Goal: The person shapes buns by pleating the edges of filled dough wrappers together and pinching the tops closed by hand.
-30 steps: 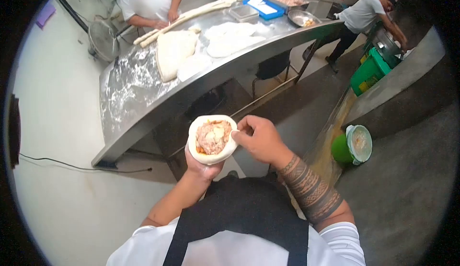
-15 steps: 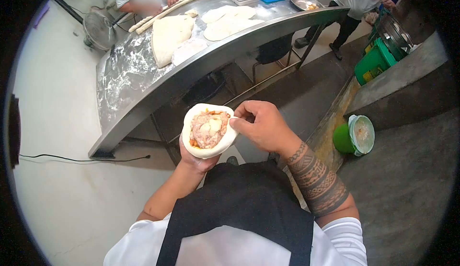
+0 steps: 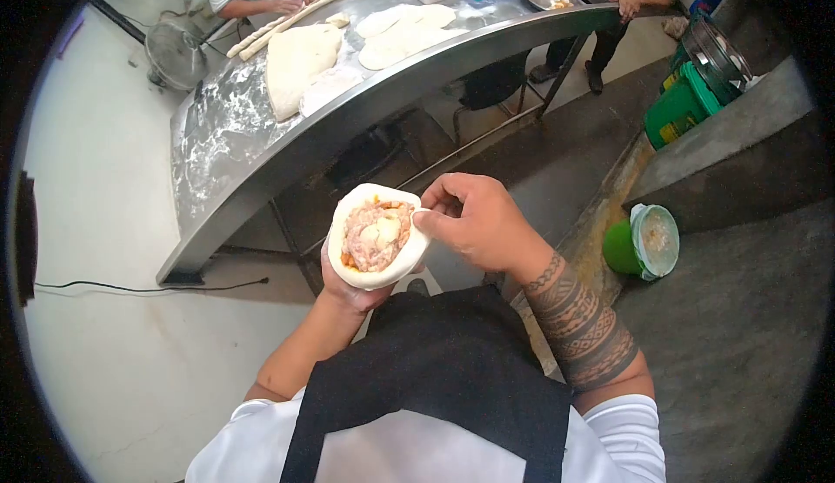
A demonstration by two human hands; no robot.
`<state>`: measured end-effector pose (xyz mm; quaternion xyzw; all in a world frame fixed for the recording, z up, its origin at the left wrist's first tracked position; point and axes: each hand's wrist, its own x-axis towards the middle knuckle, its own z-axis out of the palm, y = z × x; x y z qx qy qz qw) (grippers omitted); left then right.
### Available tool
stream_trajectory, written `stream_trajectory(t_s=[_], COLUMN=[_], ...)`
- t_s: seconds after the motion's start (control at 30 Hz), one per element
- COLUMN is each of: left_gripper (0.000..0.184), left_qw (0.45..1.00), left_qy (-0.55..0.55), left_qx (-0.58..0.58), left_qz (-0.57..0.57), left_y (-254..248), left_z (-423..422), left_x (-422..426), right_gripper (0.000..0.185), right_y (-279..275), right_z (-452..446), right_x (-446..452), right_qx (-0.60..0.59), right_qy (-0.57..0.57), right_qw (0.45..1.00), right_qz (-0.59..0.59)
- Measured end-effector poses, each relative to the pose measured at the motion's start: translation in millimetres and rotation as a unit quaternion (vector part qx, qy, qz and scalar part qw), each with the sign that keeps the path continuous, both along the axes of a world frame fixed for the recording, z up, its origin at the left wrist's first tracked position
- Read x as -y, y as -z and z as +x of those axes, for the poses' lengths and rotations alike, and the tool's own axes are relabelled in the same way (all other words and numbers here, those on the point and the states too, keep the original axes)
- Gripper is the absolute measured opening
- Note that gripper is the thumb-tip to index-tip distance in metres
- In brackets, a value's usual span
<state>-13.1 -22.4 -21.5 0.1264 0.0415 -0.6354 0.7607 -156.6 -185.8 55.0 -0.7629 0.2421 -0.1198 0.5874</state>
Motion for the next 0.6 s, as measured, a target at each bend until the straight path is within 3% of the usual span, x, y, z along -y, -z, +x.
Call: stream_trajectory(t_s=[0.07,0.3,0.47,0.6], left_gripper=[0.06,0.068,0.07,0.072], left_qw=[0.998,0.999,0.995,0.991], left_qy=[0.039,0.051,0.079,0.12], left_qx=[-0.019,0.018,-0.008,-0.013], left_qz=[-0.052,-0.003,-0.068,-0.056], left_y=[-2.0,-6.0,1.9,-6.0], left_z=[-1.0,-5.1,-1.8,2.4], left_x=[1.3,7.7,2.3,2.1], right_gripper=[0.018,0.021,0.02,0.02], right_y=[3.1,5.2,-2.1,-9.8], right_z=[-2.2,-10.2,-7.8,-9.0], right_x=[5.5,8.7,8.5,10.8], right_qx=[0.002,0.035,0.028,0.002], right_qy=[-0.021,-0.029,-0.031,-0.074], right_qw=[1.0,0.997,0.997,0.995], right_qz=[0.013,-0.068,-0.068,-0.072])
